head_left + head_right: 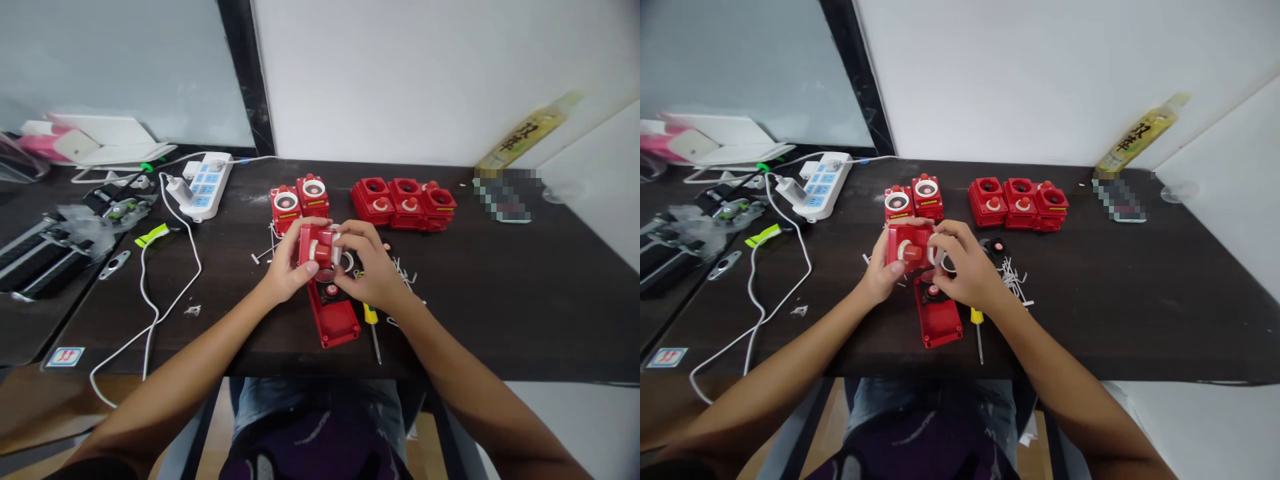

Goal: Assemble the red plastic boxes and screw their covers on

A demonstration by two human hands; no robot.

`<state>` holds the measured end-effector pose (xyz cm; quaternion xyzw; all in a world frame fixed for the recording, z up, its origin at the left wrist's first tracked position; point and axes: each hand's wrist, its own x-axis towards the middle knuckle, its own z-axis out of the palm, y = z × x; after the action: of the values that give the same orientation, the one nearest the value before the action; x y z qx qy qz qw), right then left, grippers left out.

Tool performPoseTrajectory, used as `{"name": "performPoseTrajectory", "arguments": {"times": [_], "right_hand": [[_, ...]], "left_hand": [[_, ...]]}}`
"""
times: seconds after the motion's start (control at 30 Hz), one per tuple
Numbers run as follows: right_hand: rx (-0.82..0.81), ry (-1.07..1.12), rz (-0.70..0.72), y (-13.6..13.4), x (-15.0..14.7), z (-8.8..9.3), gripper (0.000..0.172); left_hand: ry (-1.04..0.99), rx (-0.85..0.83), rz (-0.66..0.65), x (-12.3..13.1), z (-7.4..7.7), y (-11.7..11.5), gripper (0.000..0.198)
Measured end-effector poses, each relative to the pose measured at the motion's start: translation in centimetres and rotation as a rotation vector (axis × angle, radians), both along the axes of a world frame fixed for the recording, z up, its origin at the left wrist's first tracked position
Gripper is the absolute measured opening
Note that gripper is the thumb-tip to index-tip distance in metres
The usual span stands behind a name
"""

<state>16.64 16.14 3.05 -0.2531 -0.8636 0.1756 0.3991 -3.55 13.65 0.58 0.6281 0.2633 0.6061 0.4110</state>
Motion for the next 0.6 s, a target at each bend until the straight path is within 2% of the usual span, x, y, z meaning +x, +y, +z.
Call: {"name": "performPoseTrajectory", "arguments": {"times": [0.07, 0.13, 0.3, 0.4, 0.5, 0.6], "right_hand": [[0.137, -0.053, 0.001, -0.3, 0.0, 0.2, 0.056], [0.166, -0.042, 0.024, -0.8, -0.2, 0.5, 0.054], [0.039, 0.043, 0.055, -1.4, -0.5, 1.3, 0.05], [-0.027, 0.042, -0.074, -0.2, 0.2, 1.1, 0.05], [-0.096, -0.133, -0.199, 1.4, 1.3, 0.2, 0.046], [-0.122, -0.367, -0.207, 2.3, 2.1, -1.1, 0.042]], "left_hand": [[-0.079, -0.078, -0.011, 0.5, -0.6, 0.1, 0.067], [-0.161, -0.135, 0.0, 0.6, -1.0, 0.4, 0.066], [-0.15, -0.098, 0.093, -0.7, -1.1, 1.3, 0.065], [-0.151, -0.1, 0.149, -1.6, -1.0, 1.9, 0.063], [-0.172, -0.104, 0.173, -1.8, -1.1, 2.2, 0.06], [-0.159, -0.094, 0.167, -1.7, -1.3, 2.3, 0.059]]}}
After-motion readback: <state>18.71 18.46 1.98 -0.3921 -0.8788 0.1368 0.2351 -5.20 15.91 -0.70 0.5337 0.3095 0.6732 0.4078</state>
